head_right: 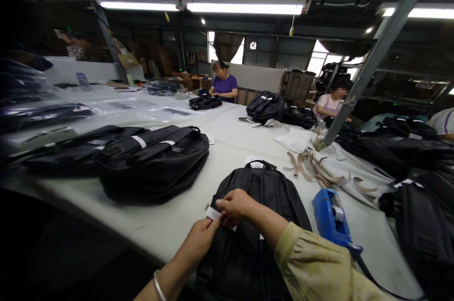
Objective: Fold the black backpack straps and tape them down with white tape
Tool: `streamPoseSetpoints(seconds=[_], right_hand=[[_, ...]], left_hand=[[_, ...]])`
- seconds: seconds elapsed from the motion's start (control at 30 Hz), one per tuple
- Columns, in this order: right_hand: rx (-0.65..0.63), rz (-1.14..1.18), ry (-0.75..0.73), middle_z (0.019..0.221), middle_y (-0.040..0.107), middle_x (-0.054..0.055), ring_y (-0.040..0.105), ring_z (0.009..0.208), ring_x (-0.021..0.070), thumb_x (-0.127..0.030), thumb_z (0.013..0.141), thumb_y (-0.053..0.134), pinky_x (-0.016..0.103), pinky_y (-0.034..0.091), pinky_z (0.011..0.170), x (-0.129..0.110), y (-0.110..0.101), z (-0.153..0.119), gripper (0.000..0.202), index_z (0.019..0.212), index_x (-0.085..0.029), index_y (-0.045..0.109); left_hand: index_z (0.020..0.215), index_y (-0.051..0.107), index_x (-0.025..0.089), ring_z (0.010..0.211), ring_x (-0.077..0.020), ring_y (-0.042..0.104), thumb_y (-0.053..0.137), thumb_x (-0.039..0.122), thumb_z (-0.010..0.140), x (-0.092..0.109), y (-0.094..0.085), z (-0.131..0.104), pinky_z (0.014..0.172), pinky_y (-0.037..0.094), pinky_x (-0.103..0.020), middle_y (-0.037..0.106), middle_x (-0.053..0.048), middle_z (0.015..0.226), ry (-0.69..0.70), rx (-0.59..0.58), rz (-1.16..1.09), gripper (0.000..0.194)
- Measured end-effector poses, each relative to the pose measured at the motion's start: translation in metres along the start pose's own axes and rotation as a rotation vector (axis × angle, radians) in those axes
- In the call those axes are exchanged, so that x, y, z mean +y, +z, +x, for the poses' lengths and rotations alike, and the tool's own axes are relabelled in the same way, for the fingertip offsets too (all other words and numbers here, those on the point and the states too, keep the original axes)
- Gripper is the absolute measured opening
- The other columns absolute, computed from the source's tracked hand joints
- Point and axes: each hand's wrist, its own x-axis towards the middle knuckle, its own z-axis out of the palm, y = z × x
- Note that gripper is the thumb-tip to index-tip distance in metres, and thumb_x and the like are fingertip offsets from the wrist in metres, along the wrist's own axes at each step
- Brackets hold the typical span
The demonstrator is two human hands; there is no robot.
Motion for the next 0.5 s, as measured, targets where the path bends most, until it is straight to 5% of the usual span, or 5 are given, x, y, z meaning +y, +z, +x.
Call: streamPoseSetpoints(seconds=[0.1, 0.23, 0.33, 0.5], right_hand=[[0.035, -0.178, -0.119, 0.069, 0.069, 0.003, 0.067, 0.058, 0.0152, -0.027, 0.087, 0.053, 0.024, 0.052, 0.056, -0.002, -0.004, -0.003, 0.018, 0.092, -0.015, 0.064], [0.172, -0.728, -0.611, 0.099, 0.071, 0.007, 0.067, 0.092, 0.0212, -0.016, 0.075, 0.064, 0.028, 0.050, 0.080, -0.017, -0.006, -0.008, 0.037, 0.112, -0.017, 0.066], [0.072, -1.059, -0.872, 0.118, 0.064, 0.011, 0.063, 0.102, 0.0222, -0.018, 0.072, 0.070, 0.029, 0.049, 0.083, -0.033, 0.001, -0.005, 0.053, 0.125, -0.019, 0.060], [-0.067, -1.505, -0.852, 0.086, 0.071, 0.007, 0.064, 0.079, 0.0220, -0.027, 0.079, 0.067, 0.030, 0.047, 0.064, -0.045, 0.015, 0.010, 0.016, 0.091, -0.018, 0.072]], left_hand=[[0.066, 0.063, 0.014, 0.053, -0.0135, 0.041, 0.054, 0.052, 0.081, -0.002, 0.003, 0.004, 0.050, 0.028, -0.026, 0.049, 0.002, 0.055, -0.021, 0.044, 0.019, 0.042], [0.056, 0.058, 0.016, 0.051, -0.0132, 0.040, 0.058, 0.043, 0.077, -0.003, 0.001, 0.007, 0.049, 0.025, -0.027, 0.044, 0.003, 0.050, -0.015, 0.114, 0.098, 0.035], [0.055, 0.059, 0.015, 0.052, -0.0149, 0.044, 0.062, 0.040, 0.074, -0.001, -0.002, 0.009, 0.050, 0.025, -0.028, 0.049, 0.000, 0.049, -0.037, 0.126, 0.157, 0.032], [0.063, 0.068, 0.012, 0.064, -0.0203, 0.054, 0.065, 0.037, 0.073, -0.005, -0.003, 0.011, 0.056, 0.032, -0.031, 0.060, -0.005, 0.057, -0.024, 0.096, 0.094, 0.027]])
